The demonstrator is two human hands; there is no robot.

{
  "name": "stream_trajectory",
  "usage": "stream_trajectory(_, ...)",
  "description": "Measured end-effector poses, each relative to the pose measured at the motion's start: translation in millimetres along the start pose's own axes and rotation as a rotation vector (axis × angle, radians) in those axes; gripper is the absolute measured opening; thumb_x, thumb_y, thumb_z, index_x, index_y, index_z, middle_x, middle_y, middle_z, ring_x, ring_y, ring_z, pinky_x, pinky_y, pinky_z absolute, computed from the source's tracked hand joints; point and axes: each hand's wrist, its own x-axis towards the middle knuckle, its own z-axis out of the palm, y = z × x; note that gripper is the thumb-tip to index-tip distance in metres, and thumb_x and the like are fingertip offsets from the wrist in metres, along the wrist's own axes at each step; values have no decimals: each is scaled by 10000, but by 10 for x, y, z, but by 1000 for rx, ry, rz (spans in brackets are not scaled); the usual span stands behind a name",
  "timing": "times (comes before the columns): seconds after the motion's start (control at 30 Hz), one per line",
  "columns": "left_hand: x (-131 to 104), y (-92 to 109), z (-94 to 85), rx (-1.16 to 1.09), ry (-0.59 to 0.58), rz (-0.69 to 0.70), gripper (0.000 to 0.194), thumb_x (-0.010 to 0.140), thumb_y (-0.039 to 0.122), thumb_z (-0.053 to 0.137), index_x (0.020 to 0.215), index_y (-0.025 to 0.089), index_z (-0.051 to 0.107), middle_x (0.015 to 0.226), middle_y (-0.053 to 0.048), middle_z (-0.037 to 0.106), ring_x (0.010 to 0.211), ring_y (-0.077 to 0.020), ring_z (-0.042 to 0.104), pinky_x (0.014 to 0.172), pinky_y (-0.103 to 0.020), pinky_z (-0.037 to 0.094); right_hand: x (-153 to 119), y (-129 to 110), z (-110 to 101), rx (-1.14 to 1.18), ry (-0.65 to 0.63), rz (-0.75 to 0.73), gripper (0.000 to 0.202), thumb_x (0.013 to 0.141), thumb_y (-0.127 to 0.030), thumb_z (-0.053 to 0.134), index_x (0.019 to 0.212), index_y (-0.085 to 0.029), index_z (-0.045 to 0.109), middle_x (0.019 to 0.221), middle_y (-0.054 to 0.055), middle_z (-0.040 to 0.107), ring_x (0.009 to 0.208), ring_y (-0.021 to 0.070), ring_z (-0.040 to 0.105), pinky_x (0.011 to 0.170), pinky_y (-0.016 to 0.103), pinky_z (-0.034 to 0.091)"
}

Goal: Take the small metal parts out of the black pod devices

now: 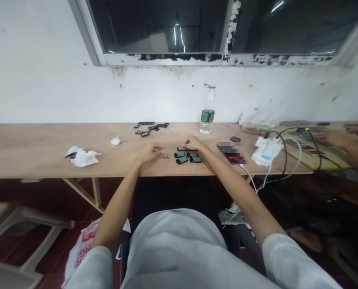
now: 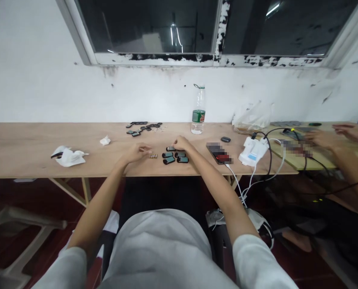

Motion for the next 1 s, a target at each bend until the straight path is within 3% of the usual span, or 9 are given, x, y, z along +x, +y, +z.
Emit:
stream_trajectory(0.1,-22,-8,-41,6,-68,-21,548,673,599,798,1010,167,779,1076,-143,768,917,-288,709,821,-391,562,-52,-80,-8,24,31,-123,137,749,-236,750,824,-125,779,805,99,764,776,208,679,713,249,503)
stream_trajectory(0.23,-49,-27,-83,63,-124,-65,551,616,589,827,990,185,799,1004,-113,785,868,-287,706,740,-355,553,-114,-176,-46,-30,-201,-333,104,746,-239,762,803,-163,801,797,66,761,828,226,672,774,270,510)
stream_trajectory(0.3,-54,-51,-92,62,-157,-63,529,615,570,828,980,188,804,975,-102,788,854,-282,703,721,-345,547,-131,-206,-61,-113,-230,-396,91,729,-236,787,800,-187,815,855,81,761,927,265,659,844,301,504)
stream_trajectory(0.43,-53,-79,-91,58,-209,-47,438,656,528,801,944,198,814,931,-95,788,790,-262,692,671,-328,527,-147,-234,-61,-248,-240,-397,133,780,-290,781,866,-201,831,983,125,734,1066,325,605,932,360,476)
stream_trajectory(0.63,-48,-52,-66,33,-182,-53,430,644,549,797,899,203,809,904,-99,784,757,-261,677,694,-348,532,-200,-227,-64,-270,-234,-397,214,828,-347,765,943,-168,791,1063,138,660,1137,311,547,964,349,448)
stream_trajectory(0.73,-41,-38,-32,49,-130,-62,429,654,546,791,899,194,796,899,-100,780,784,-267,675,714,-352,538,-221,-182,-52,-149,-164,-449,212,835,-335,758,939,-151,743,1088,126,660,1095,270,575,931,329,465)
stream_trajectory(0.8,-30,-16,1,62,-68,-45,414,689,527,767,914,179,781,930,-107,774,829,-270,675,748,-357,542,-218,-137,-23,-9,-104,-444,221,859,-352,728,932,-143,717,994,102,695,944,226,632,845,307,493)
stream_trajectory(0.9,-8,55,53,81,47,46,397,785,491,687,981,154,762,1010,-127,749,889,-264,673,807,-364,536,-198,-75,42,275,-43,-340,299,873,-420,700,959,-134,704,837,69,723,669,168,646,653,271,507)
stream_trajectory(1.0,5,161,101,78,99,154,390,865,458,623,1074,151,742,1054,-125,718,916,-248,667,824,-352,525,-180,-41,102,574,-6,-263,381,828,-461,738,1001,-121,724,901,98,754,660,167,677,612,262,533)
